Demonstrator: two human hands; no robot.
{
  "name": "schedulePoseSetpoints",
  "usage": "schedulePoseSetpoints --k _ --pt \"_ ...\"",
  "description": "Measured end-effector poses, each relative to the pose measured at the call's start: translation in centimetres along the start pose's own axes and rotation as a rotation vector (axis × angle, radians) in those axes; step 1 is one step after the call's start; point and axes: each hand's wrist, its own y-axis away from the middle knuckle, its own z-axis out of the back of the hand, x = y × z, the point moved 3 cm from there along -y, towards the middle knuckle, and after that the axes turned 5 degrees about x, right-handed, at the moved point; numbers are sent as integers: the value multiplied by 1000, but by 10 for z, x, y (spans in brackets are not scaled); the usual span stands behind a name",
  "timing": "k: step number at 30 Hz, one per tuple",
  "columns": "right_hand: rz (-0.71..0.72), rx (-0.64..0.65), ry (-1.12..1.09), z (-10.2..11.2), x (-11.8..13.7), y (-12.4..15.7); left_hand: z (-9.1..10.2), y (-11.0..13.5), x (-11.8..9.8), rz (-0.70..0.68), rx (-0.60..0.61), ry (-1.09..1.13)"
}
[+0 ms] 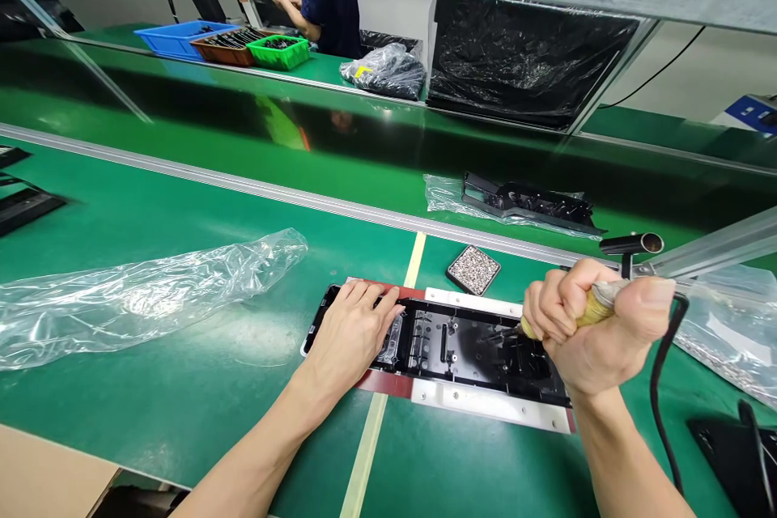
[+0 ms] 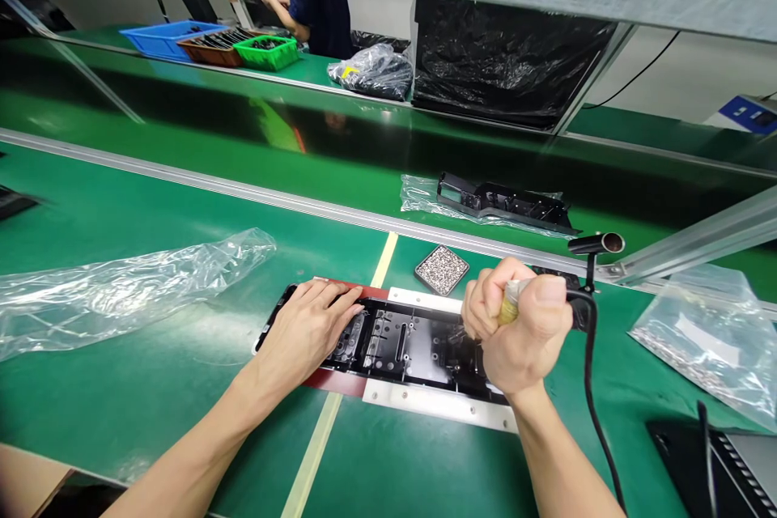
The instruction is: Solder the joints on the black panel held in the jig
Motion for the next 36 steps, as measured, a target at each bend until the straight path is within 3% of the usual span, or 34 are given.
schedulePoseSetpoints --k 36 --pt "4 -5 -14 2 0 1 -1 -1 -1 -8 -17 -29"
